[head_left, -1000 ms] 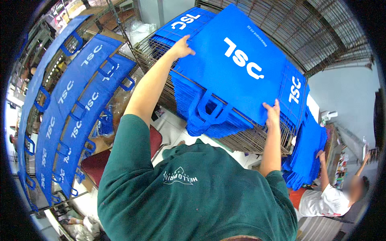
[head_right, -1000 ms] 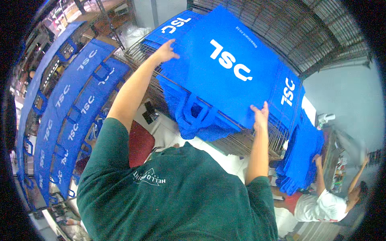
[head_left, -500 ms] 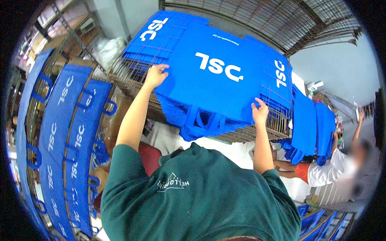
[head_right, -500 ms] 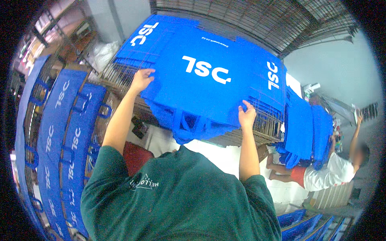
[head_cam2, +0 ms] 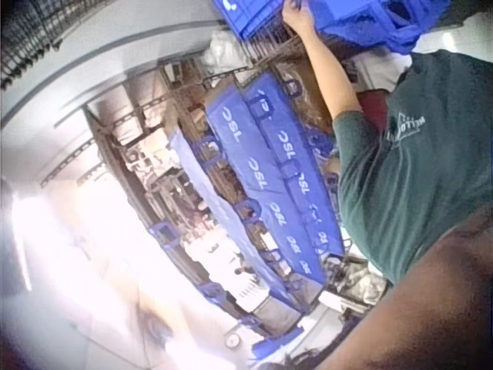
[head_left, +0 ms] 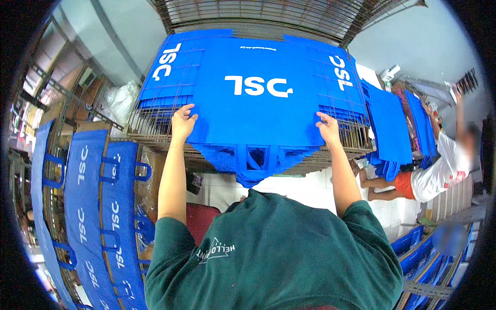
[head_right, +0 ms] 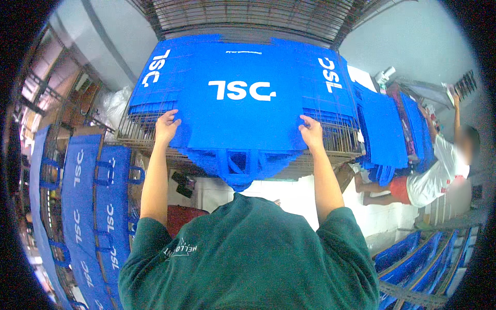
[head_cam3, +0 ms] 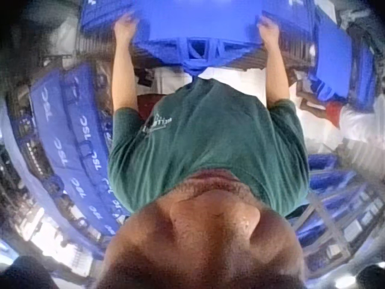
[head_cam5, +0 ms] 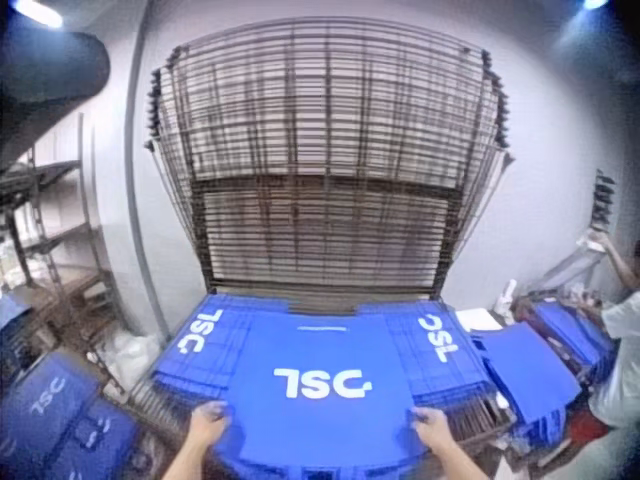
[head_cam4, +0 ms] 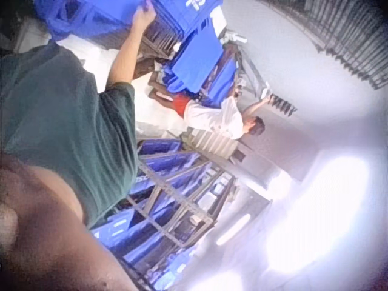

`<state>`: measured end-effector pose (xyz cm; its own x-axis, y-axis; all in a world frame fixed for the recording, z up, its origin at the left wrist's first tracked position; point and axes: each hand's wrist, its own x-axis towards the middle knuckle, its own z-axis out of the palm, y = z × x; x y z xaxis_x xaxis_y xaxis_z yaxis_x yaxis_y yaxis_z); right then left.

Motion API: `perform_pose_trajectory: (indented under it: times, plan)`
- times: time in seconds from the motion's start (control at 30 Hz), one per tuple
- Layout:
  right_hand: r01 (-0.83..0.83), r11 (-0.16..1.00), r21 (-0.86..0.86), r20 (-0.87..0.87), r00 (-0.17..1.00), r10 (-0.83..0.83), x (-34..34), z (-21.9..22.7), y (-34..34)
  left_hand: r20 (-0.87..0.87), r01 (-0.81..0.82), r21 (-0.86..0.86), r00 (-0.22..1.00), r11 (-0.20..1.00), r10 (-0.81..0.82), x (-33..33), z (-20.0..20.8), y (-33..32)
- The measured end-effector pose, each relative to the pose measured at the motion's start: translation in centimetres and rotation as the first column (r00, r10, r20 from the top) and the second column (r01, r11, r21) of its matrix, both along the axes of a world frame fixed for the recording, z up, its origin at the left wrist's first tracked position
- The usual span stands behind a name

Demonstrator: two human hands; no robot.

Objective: The person repeatedly picks up blue tote bags from a table and stacks them into a metal wire cage. The person handles the bags one by one, unfolding them slightly before placing them into the cage. Another person is visible in the background working at a separate table.

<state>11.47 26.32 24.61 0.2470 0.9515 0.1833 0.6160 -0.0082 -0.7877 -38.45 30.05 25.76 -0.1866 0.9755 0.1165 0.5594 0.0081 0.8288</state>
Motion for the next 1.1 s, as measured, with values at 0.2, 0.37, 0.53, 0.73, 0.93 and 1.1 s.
perform_pose_trajectory:
  times: [0.2,0.37,0.53,0.73,0.93,1.1]
  plan:
    - [-0.029,0.995,-0.09,-0.199,0.98,0.01,0.8,-0.7,-1.6,0.082,0.086,-0.01,0.993,0.996,-0.085,0.5,0.7,-0.7]
    - [-0.026,0.997,-0.068,-0.237,0.972,0.01,0.6,-1.2,-2.1,0.134,0.105,0.034,0.985,0.994,-0.108,0.1,-0.1,-0.7]
    - [0.017,0.999,-0.033,-0.24,0.971,-0.025,0.5,-1.7,-2.3,0.074,0.063,0.034,0.995,0.997,-0.065,1.2,1.2,-1.6]
    - [0.052,0.999,-0.007,-0.221,0.974,-0.052,0.9,-2.6,-2.3,0.166,0.014,0.034,0.986,0.999,-0.02,0.5,0.0,-1.6]
    - [0.026,1.0,-0.008,-0.227,0.974,-0.027,0.3,-1.6,-2.6,0.122,0.004,0.042,0.993,0.999,-0.009,0.1,-0.6,-1.4]
    - [0.031,0.999,-0.017,-0.25,0.968,-0.035,0.4,-1.7,-3.0,0.121,0.007,0.046,0.993,0.999,-0.012,0.5,0.3,-1.9]
